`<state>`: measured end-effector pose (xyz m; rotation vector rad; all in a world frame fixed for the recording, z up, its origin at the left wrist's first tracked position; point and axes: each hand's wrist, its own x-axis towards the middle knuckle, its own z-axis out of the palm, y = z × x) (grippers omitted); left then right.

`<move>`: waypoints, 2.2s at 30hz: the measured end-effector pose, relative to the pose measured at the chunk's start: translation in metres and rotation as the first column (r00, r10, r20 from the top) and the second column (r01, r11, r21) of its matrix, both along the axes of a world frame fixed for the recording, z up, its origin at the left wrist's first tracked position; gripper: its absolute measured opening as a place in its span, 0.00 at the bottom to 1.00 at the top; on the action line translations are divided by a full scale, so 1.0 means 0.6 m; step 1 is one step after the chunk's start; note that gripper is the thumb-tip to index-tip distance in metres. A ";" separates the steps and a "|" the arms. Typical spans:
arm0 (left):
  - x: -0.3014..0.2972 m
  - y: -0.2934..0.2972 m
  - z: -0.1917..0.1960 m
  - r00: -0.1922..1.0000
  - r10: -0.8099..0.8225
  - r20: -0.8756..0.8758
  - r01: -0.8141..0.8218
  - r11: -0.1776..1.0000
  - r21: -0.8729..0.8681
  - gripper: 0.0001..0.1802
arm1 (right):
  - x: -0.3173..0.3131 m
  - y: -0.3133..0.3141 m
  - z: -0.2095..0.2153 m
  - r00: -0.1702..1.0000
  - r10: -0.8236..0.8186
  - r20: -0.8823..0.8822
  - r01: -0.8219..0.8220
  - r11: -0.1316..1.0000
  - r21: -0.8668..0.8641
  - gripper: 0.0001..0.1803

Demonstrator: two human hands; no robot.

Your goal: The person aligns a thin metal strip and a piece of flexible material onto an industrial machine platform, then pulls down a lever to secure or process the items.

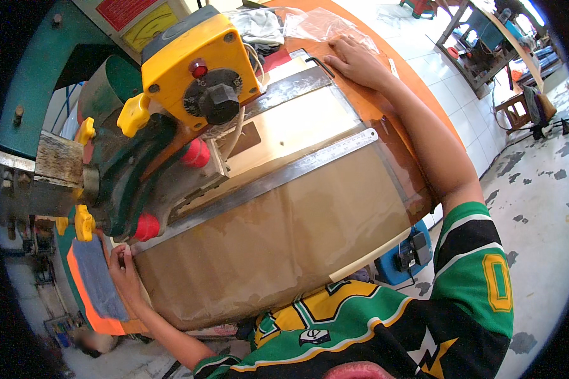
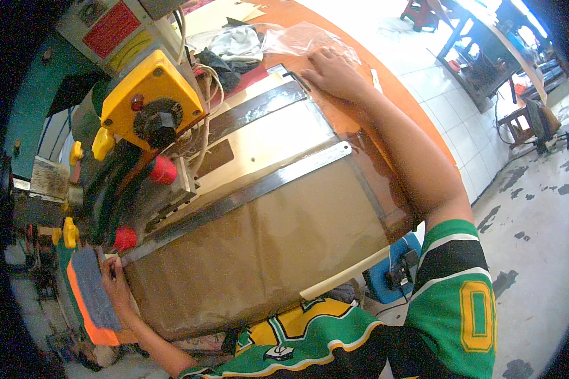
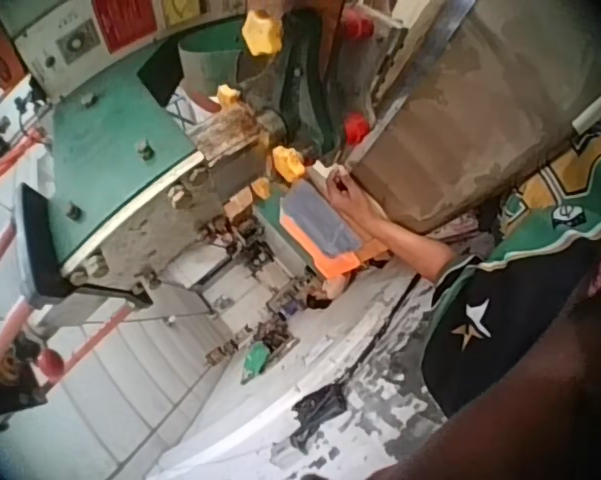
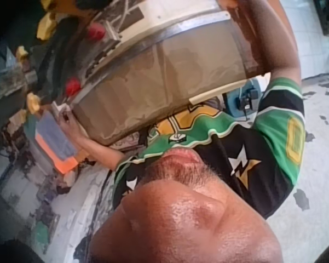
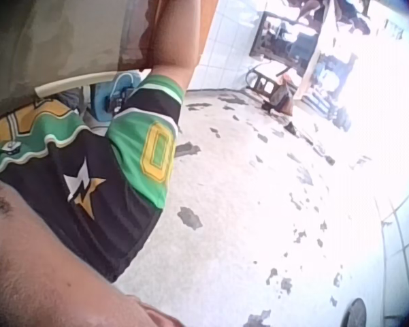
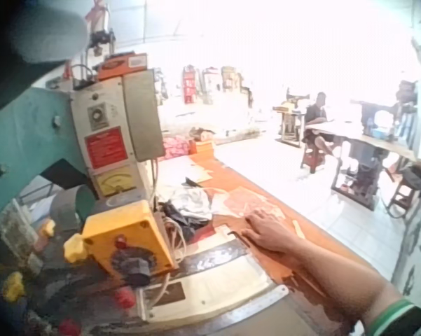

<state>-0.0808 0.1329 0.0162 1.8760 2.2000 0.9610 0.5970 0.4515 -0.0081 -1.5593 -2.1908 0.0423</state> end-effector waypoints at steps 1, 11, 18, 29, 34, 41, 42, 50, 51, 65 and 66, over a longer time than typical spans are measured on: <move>0.000 0.000 -0.001 1.000 -0.002 0.000 0.002 1.000 0.000 0.10 | -0.001 0.000 0.001 1.000 0.009 0.005 -0.009 1.000 0.008 0.33; 0.003 0.000 -0.003 0.998 0.008 0.066 -0.008 1.000 -0.008 0.11 | 0.004 0.009 -0.016 0.997 0.041 -0.066 -0.036 0.997 0.074 0.31; -0.001 -0.003 -0.001 0.995 0.018 0.102 -0.018 1.000 -0.005 0.12 | -0.004 0.007 -0.008 0.998 0.029 -0.063 -0.026 0.998 0.056 0.31; 0.001 -0.003 0.000 0.997 0.026 0.067 -0.028 0.999 0.017 0.09 | -0.009 -0.008 0.006 0.999 -0.027 0.036 0.028 0.999 -0.021 0.33; -0.002 -0.003 -0.004 0.999 0.012 0.052 -0.013 1.000 0.022 0.10 | -0.001 0.004 -0.007 0.999 -0.026 0.044 0.026 1.000 0.011 0.34; 0.004 -0.003 -0.002 0.997 0.038 0.062 -0.039 0.999 0.013 0.12 | -0.004 0.000 -0.003 0.997 -0.023 0.069 0.022 0.999 0.025 0.34; 0.003 -0.002 -0.003 0.998 0.042 0.053 -0.043 0.999 0.005 0.12 | -0.005 0.000 -0.002 0.997 -0.023 0.069 0.021 0.999 0.025 0.34; 0.001 0.000 -0.003 0.999 0.034 0.041 -0.035 0.999 0.025 0.10 | -0.008 -0.007 0.010 0.998 -0.043 0.047 0.045 0.998 -0.035 0.33; -0.001 0.000 -0.004 0.997 0.041 0.063 -0.042 0.999 0.013 0.10 | -0.007 -0.006 0.008 0.998 -0.044 0.046 0.045 0.998 -0.034 0.33; 0.010 0.001 0.002 0.996 0.030 0.085 -0.032 0.999 0.024 0.09 | -0.006 -0.007 0.004 0.999 -0.033 0.025 0.034 0.999 -0.025 0.33; 0.008 0.001 0.001 0.994 0.029 0.106 -0.030 0.999 0.013 0.09 | -0.005 -0.007 0.004 0.999 -0.034 0.026 0.035 0.999 -0.024 0.33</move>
